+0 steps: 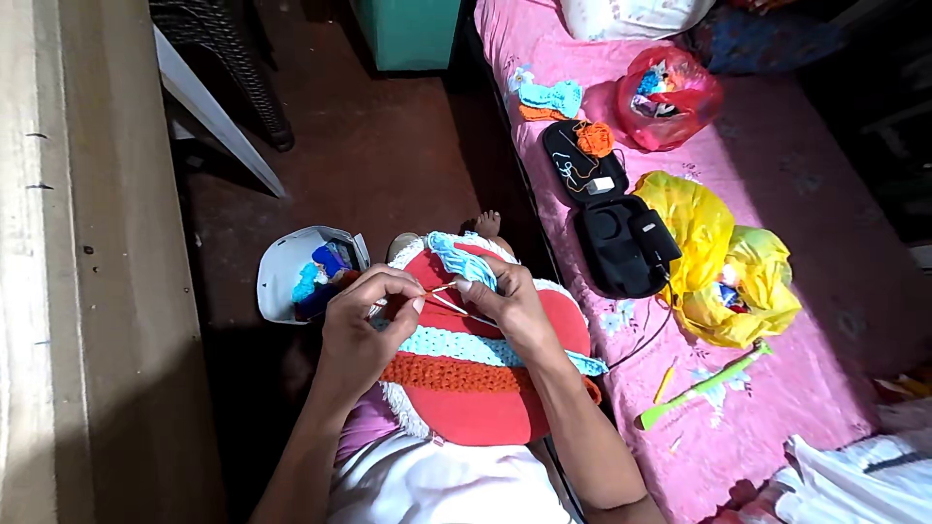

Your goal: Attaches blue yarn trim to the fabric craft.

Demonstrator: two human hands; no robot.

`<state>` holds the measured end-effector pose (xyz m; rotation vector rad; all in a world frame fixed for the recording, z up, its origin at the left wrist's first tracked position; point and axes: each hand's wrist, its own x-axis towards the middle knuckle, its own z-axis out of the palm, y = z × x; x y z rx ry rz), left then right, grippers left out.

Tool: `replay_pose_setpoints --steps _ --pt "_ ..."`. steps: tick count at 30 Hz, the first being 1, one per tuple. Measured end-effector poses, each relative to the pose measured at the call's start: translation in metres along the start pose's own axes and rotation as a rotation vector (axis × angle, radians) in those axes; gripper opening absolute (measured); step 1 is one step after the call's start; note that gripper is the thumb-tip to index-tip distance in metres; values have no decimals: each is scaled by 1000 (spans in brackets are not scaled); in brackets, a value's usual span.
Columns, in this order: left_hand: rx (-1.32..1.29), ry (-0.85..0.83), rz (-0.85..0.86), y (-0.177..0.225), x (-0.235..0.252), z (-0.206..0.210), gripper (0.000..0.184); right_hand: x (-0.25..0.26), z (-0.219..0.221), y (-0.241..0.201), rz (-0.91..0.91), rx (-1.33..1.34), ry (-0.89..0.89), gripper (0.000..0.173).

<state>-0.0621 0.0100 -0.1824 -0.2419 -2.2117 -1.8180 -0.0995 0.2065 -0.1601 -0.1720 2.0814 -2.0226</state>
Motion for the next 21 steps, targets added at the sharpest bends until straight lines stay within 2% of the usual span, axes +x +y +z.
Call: replay_pose_setpoints --steps 4,7,12,16,21 --pt "275 6 109 -4 -2 9 13 -8 17 16 -208 -200 198 11" --pt "456 -25 223 -13 -2 8 17 -9 24 26 -307 -217 279 11" --pt "544 -122 252 -10 0 -3 23 -7 21 25 -251 -155 263 9" --pt "396 -69 178 -3 6 -6 25 -8 21 22 -192 -118 230 10" --pt "516 -49 231 6 19 1 25 -6 22 21 -170 -110 229 11"
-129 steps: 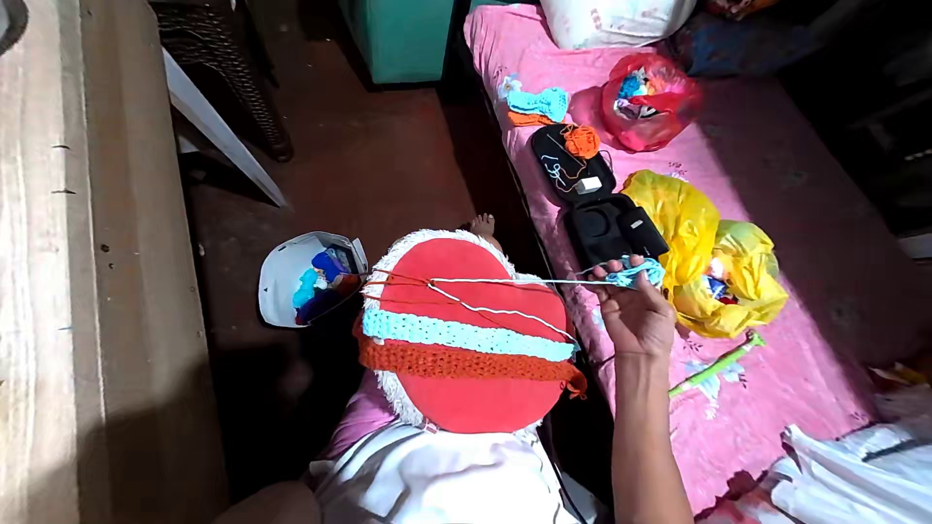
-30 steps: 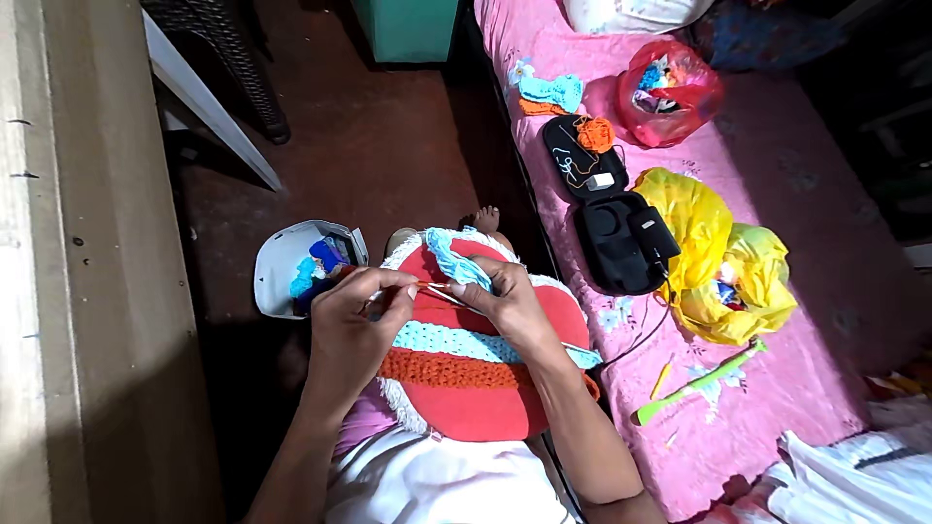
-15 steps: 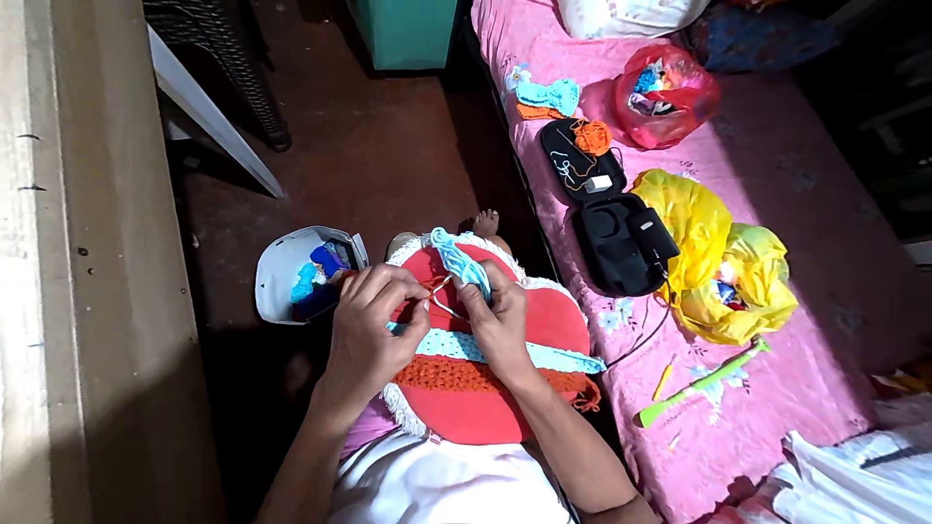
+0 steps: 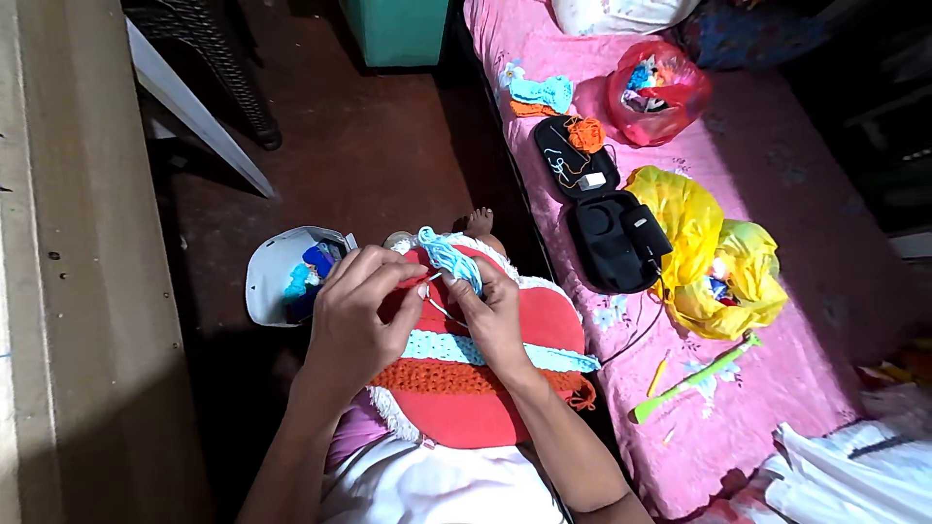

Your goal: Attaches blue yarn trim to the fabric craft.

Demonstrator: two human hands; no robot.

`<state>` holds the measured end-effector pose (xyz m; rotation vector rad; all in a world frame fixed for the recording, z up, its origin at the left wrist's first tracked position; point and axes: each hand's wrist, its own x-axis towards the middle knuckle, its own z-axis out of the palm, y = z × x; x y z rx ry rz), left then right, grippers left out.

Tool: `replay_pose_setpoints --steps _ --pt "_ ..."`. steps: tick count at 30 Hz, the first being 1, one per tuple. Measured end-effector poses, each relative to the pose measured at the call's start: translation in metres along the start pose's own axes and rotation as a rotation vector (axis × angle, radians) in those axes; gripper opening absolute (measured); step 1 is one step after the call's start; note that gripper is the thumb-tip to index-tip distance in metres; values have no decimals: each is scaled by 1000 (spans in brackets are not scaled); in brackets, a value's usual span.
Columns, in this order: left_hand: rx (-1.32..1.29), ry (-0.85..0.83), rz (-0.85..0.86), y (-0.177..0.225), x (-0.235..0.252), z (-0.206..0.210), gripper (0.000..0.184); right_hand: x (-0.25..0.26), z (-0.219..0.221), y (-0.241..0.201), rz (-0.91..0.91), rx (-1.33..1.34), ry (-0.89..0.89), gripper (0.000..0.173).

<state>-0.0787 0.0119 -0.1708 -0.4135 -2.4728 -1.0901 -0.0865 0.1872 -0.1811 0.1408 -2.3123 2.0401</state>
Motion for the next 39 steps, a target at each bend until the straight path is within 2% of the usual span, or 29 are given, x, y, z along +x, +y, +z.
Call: replay_pose_setpoints --steps 5,12,19,24,28,34,39 --pt "52 -37 -14 -2 0 4 24 2 1 -1 19 1 -6 11" --pt "-80 -126 -106 -17 2 3 16 2 1 -2 33 20 -9 10" --pt "3 -13 -55 0 -2 4 18 4 2 -2 60 36 -11 10" --pt "74 -10 -93 6 -11 14 17 6 2 -3 73 53 -29 10" --pt "6 -12 -176 6 -13 14 17 8 0 -3 109 83 -24 10" --pt "-62 -78 -254 -20 -6 -5 21 9 -2 -3 119 110 -21 11" --pt "-156 -130 -183 -29 1 -2 21 9 -1 -4 104 115 -23 11"
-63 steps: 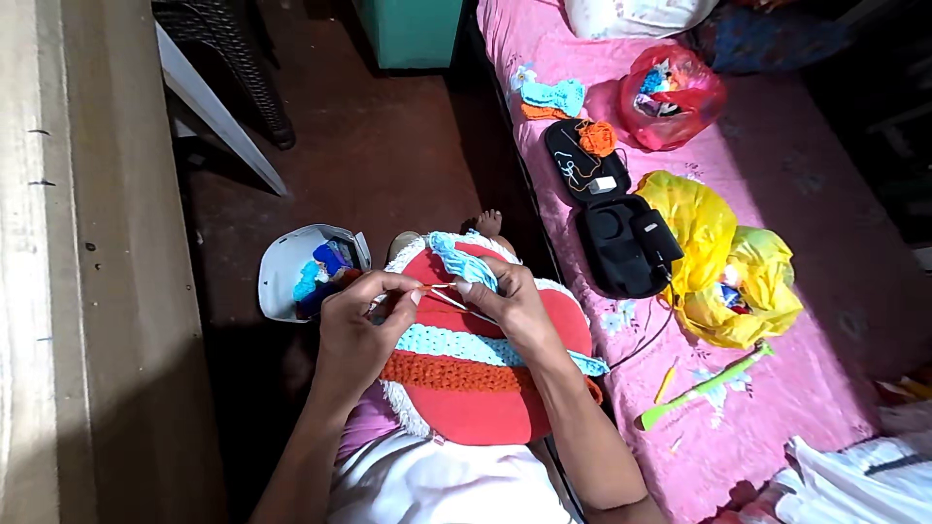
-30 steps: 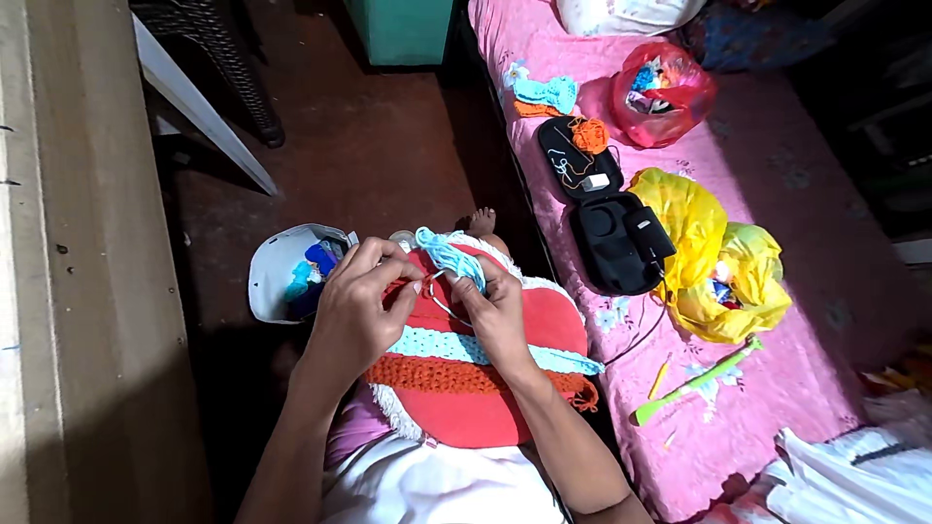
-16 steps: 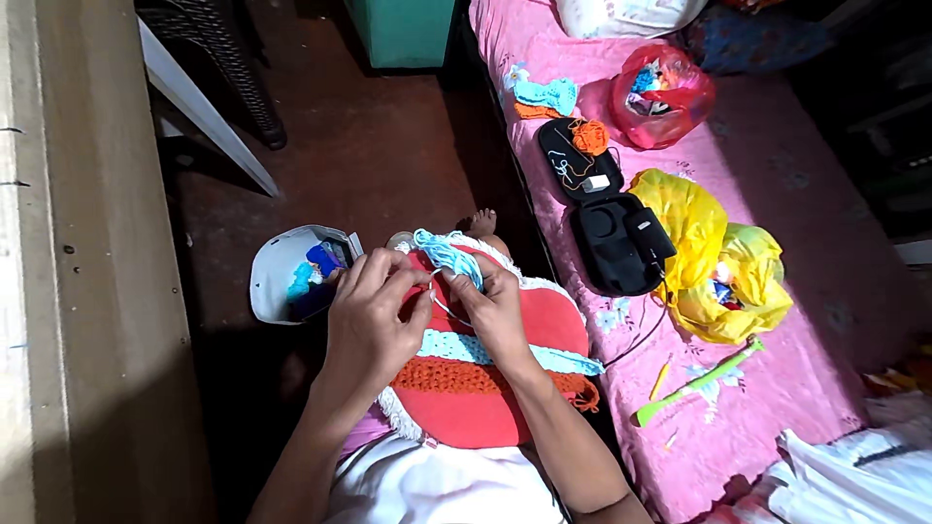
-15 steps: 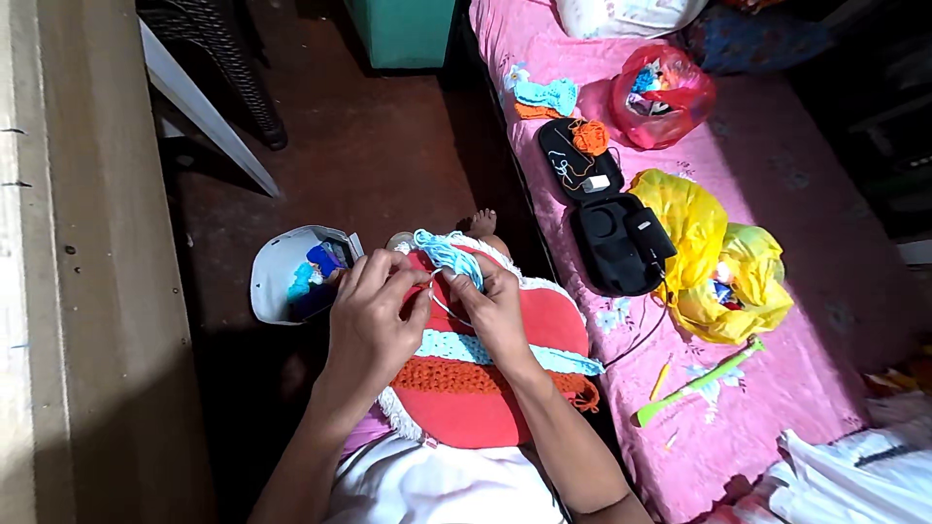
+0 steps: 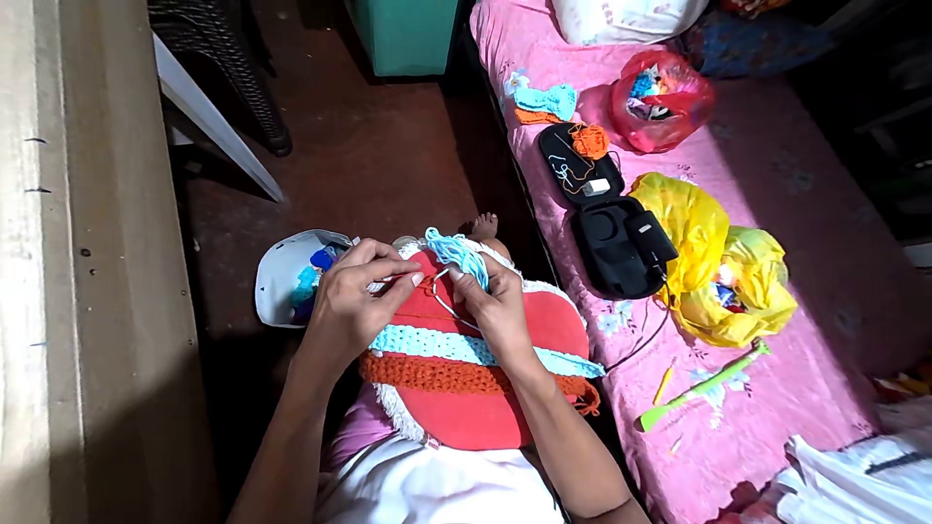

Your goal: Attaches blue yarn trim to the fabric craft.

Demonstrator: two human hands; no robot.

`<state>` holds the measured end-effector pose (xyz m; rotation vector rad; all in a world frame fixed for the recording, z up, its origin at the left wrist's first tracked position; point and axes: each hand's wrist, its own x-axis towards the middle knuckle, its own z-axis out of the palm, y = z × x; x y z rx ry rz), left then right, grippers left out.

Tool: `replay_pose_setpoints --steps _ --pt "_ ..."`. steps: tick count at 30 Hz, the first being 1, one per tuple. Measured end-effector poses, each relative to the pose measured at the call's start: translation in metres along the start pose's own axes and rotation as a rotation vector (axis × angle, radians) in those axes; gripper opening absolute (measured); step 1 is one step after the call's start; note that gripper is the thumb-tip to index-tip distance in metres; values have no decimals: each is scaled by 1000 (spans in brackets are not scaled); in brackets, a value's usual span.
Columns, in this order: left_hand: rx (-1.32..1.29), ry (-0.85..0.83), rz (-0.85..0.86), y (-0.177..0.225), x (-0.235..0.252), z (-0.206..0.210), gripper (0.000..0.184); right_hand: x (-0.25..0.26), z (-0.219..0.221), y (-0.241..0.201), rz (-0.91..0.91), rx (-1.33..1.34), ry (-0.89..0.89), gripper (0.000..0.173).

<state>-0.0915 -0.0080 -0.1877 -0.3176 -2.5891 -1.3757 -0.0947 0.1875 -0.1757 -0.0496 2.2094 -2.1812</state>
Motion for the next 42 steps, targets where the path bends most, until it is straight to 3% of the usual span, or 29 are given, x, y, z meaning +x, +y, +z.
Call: replay_pose_setpoints --steps 11,16,23,30,35,38,40,42 --pt "140 24 59 13 4 9 11 -2 0 -1 -21 -30 5 7" --pt "-117 -75 -156 27 11 -7 9 -2 2 -2 -27 -152 1 6" --pt "-341 -195 -131 20 23 -7 28 2 4 -1 -35 -298 -73 13" --pt "-946 -396 -211 -17 16 -51 52 3 1 0 -23 -321 -43 13" --pt "-894 -250 -353 -2 15 -38 48 1 1 -7 3 -209 -17 6" --pt "-943 -133 -487 14 17 -22 45 -7 1 2 -318 -239 27 16" --pt "-957 -83 -554 20 18 -19 44 -10 1 9 -656 -501 -32 28" --pt "-952 -80 -581 24 18 -21 44 -12 7 6 -841 -774 -126 26"
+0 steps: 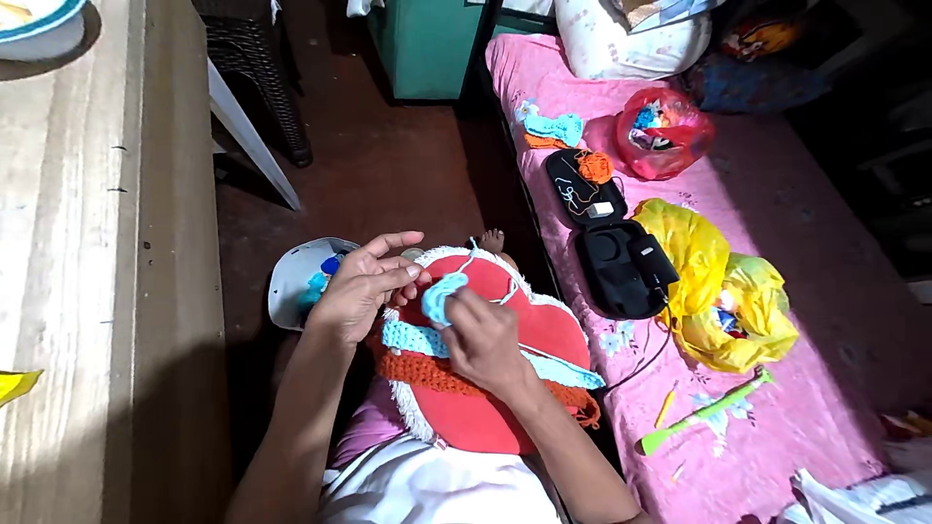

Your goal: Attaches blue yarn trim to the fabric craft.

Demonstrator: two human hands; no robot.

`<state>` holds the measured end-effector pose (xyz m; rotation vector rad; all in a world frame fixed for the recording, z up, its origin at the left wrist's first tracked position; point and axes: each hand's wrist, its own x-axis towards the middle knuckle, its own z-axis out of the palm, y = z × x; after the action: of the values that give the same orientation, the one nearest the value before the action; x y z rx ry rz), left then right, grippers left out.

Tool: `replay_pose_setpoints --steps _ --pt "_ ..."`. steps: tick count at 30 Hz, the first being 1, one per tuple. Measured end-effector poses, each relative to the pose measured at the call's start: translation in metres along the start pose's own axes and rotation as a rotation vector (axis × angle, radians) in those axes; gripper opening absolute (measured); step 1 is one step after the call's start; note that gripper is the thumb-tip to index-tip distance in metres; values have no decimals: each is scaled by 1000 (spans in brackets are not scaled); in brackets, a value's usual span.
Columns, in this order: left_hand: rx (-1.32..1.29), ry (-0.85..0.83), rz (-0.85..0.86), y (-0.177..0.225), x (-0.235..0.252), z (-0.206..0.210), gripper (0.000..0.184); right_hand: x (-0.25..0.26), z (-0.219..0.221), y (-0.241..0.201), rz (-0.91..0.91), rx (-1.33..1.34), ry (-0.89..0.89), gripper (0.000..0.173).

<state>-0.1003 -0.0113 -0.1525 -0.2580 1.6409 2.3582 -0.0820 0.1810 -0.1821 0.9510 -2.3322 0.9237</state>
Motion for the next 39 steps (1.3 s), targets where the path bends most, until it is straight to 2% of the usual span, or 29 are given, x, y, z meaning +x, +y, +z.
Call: replay_pose_setpoints --steps 3,7,9,12,16,19,21,25,27,30,34,37,39 --pt "57 -7 46 3 -6 2 45 5 4 -7 -41 -148 -153 16" --pt "254 -89 270 2 -19 0 41 6 9 -9 97 -202 -150 18" --pt "292 -122 328 3 -26 1 36 7 9 -11 145 -202 -138 16" --pt "340 -24 247 -1 -30 8 34 7 9 -12 175 -210 -131 17" --pt "409 107 18 -3 -27 20 49 7 9 -13 183 -233 -112 13" --pt "399 125 -12 -4 -28 25 49 6 9 -14 184 -255 -89 11" --pt "444 162 -19 -4 -28 26 44 6 9 -14 185 -259 -85 11" --pt "567 151 0 -7 -28 25 9 5 10 -12 171 -219 -93 13" --pt "666 167 64 -10 -26 19 6 3 10 -12 182 -166 -102 20" --pt "791 354 211 -6 -18 1 11 -1 4 -10 291 7 -71 32" --pt "920 535 489 2 0 -15 13 -6 -3 -3 459 328 49 22" --pt "988 552 758 0 14 -11 14 -5 -3 -2 508 377 69 23" --pt "928 508 870 5 21 -2 17 -3 -3 -2 544 368 66 24"
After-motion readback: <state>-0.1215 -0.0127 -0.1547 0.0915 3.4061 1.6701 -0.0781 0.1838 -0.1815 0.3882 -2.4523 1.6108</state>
